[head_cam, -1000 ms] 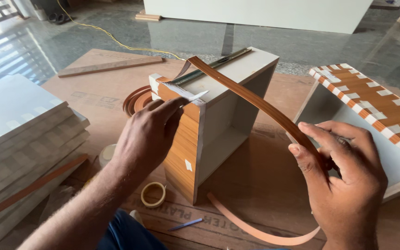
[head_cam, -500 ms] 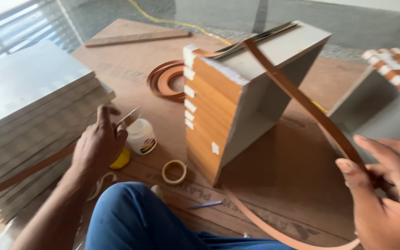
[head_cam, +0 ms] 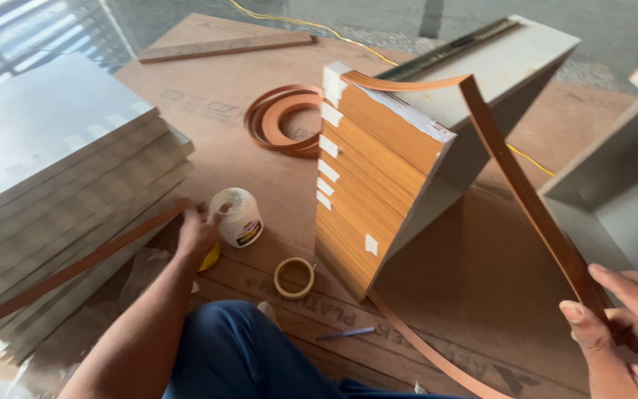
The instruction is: The person applies glue to the edge of a wooden box using a brush, then presses a strip of edge banding onto the glued surface. They smooth the banding with their fingers and use masking tape to secure it in place.
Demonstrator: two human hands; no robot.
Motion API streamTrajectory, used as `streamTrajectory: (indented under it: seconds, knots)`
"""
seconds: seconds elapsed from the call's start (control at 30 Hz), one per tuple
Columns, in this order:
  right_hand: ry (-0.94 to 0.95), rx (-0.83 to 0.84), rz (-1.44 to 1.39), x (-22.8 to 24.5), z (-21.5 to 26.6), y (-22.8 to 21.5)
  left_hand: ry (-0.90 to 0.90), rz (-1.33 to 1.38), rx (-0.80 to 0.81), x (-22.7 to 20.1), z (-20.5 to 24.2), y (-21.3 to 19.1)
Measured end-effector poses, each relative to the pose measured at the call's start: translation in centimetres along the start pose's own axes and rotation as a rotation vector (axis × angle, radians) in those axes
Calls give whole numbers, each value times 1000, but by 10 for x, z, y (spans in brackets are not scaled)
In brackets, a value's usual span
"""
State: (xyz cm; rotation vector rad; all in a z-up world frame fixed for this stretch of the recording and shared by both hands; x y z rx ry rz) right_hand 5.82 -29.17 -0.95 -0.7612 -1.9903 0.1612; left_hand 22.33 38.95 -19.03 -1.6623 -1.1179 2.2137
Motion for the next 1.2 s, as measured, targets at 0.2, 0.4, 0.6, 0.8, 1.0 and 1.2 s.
streamTrajectory:
  seconds: [0.2,0.4,0.6,0.8,1.0,1.2]
  knots:
    - [-63,-34,11,50,-2,-20,60,-175,-28,-3,10,-12]
    - [-71,-28,148,94,-14,-32,679,-638,-398,-205,161,-30]
    - [-152,-50,195,124,-25,-47,832,-1081,536,-367,324,93]
    - [-208,-68,149,144,-24,-61,789,-1595,394,-443,338,139]
    - [-245,-47,99,139,-24,-67,724,-1477,438,-409,314,181]
    - [-259,-45,121,139,-25,-67,662,-1250,506,-367,296,194]
Point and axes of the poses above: each hand's wrist, its own z-axis away from the middle knuckle, its own y-axis out of the palm, x = y × z, the point moved 10 cm from there along -z, towards the middle knuckle, and after that the axes turned 6 degrees about x, right-handed, at the moved point
